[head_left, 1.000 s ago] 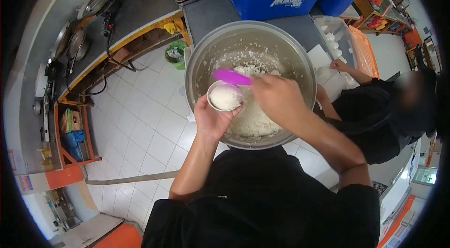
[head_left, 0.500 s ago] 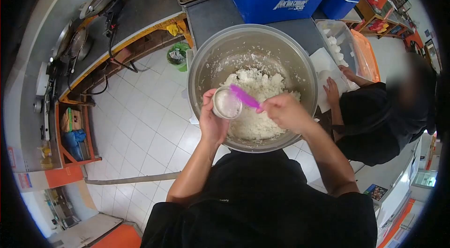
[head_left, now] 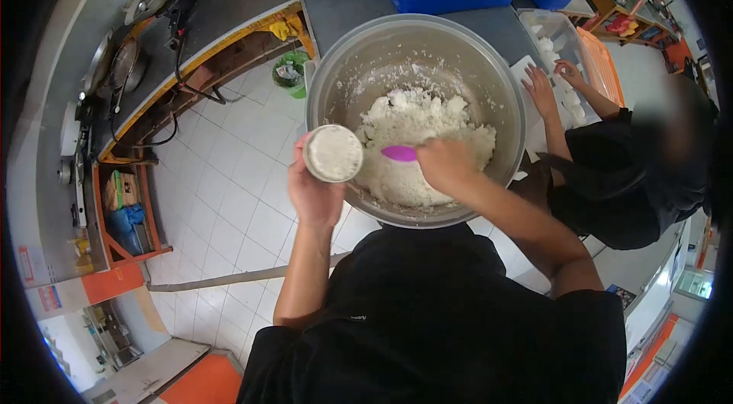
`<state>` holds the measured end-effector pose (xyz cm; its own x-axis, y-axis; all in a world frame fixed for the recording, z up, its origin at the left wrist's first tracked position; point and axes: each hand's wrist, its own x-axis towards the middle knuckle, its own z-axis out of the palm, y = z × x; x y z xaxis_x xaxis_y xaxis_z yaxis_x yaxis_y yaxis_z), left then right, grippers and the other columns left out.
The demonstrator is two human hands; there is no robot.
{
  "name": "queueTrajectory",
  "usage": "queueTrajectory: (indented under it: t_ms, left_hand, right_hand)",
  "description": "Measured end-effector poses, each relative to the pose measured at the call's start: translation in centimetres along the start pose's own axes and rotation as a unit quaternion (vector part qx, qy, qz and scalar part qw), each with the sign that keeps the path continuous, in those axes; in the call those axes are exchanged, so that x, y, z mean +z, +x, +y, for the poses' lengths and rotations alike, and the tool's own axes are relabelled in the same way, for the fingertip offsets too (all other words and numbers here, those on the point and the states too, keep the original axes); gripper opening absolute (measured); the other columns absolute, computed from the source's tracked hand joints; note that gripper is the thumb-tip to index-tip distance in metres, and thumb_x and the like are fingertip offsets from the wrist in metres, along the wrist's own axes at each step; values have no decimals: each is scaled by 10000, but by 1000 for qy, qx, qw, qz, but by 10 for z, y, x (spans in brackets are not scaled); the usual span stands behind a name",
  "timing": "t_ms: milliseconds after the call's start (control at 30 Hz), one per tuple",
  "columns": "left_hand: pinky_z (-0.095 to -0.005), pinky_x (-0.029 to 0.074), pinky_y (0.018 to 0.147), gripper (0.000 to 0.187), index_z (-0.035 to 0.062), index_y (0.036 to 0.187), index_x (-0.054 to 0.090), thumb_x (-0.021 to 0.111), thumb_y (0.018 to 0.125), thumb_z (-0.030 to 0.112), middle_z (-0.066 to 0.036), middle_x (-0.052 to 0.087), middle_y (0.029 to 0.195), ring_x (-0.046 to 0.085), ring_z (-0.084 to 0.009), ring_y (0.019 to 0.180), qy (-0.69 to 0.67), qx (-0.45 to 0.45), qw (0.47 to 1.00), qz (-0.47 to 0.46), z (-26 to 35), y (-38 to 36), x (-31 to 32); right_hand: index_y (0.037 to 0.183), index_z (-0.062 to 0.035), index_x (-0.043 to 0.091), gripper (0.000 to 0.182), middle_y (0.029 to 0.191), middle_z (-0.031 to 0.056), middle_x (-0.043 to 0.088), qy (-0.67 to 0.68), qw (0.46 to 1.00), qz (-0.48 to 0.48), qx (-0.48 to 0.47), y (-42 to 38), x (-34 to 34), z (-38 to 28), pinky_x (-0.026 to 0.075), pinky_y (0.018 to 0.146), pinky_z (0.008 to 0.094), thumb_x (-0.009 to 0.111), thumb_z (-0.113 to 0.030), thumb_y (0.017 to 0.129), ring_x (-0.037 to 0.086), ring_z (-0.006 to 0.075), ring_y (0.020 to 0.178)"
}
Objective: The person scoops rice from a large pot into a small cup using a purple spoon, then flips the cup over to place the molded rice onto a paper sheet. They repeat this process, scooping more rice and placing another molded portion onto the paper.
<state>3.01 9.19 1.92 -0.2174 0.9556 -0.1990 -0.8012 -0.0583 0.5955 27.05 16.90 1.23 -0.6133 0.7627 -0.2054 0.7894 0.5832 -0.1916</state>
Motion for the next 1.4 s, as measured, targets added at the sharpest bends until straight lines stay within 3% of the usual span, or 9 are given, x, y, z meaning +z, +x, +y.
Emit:
queueTrajectory:
  t_ms: [67,200,333,533,700,867,1100,1233,1400]
  left_hand:
    - [-494,468,1095,422,127,1335,497,457,989,365,-101,573,1383,567,-283,1290,8,11,1000,5,16,-7,-5]
    - [-384,622,624,613,44,1315,534,258,1055,526,-163,684,1199,720,-345,934,46,-16,997,58,34,-22,-14]
    - [-254,478,373,707,-2,1281,554,232,1053,584,-204,702,1112,725,-326,756,92,-27,993,75,35,-37,-23]
    - [-359,540,491,627,69,1322,499,304,1047,598,-136,688,1108,718,-279,916,178,-37,977,113,18,-30,-25]
    - [-442,478,1059,403,109,1324,493,399,973,284,-77,571,1361,553,-218,1291,194,-62,979,27,6,-19,1]
    - [-485,487,1019,409,144,1338,465,441,955,286,-76,552,1363,543,-248,1280,117,-68,991,-12,-16,-8,22]
    - [-507,454,1062,411,147,1341,436,470,942,242,-90,545,1357,530,-276,1298,131,-60,989,22,-38,-14,39]
    - [-486,446,1090,411,136,1344,454,461,946,239,-95,562,1359,538,-270,1303,60,-80,994,-38,-32,-8,32]
    - [-474,441,1097,417,122,1364,439,450,955,205,-105,549,1364,535,-266,1303,0,-18,997,-77,-32,1,28]
  right_hand:
    - [881,-24,764,189,870,199,727,11,1000,-7,-22,23,23,6,585,698,476,590,-94,861,734,376,821]
    - [875,-45,755,174,857,201,719,113,984,-91,-100,43,25,-2,556,686,490,601,-125,855,712,392,809]
    - [914,-70,764,186,830,198,711,113,968,-163,-151,32,43,18,527,685,488,650,-205,853,683,394,761]
    - [990,-36,765,217,781,186,698,324,895,-257,-170,-3,13,72,496,643,431,649,-191,892,662,324,674]
    - [1091,-29,743,239,780,196,677,394,912,-82,-79,-35,-44,45,480,626,402,624,-147,920,647,305,663]
    - [1281,48,627,373,826,227,657,319,928,185,-47,-51,-56,-24,535,658,459,601,-98,939,669,355,712]
    - [1447,55,491,570,869,185,627,183,973,135,-47,-59,-8,-57,560,652,449,635,-104,919,660,347,703]
    - [1205,0,698,305,819,194,691,270,924,265,-59,-52,-27,-17,554,637,444,619,-173,966,678,339,660]
    - [972,8,729,281,779,265,646,431,886,126,112,-49,-44,-21,492,658,471,603,-241,1011,668,394,715]
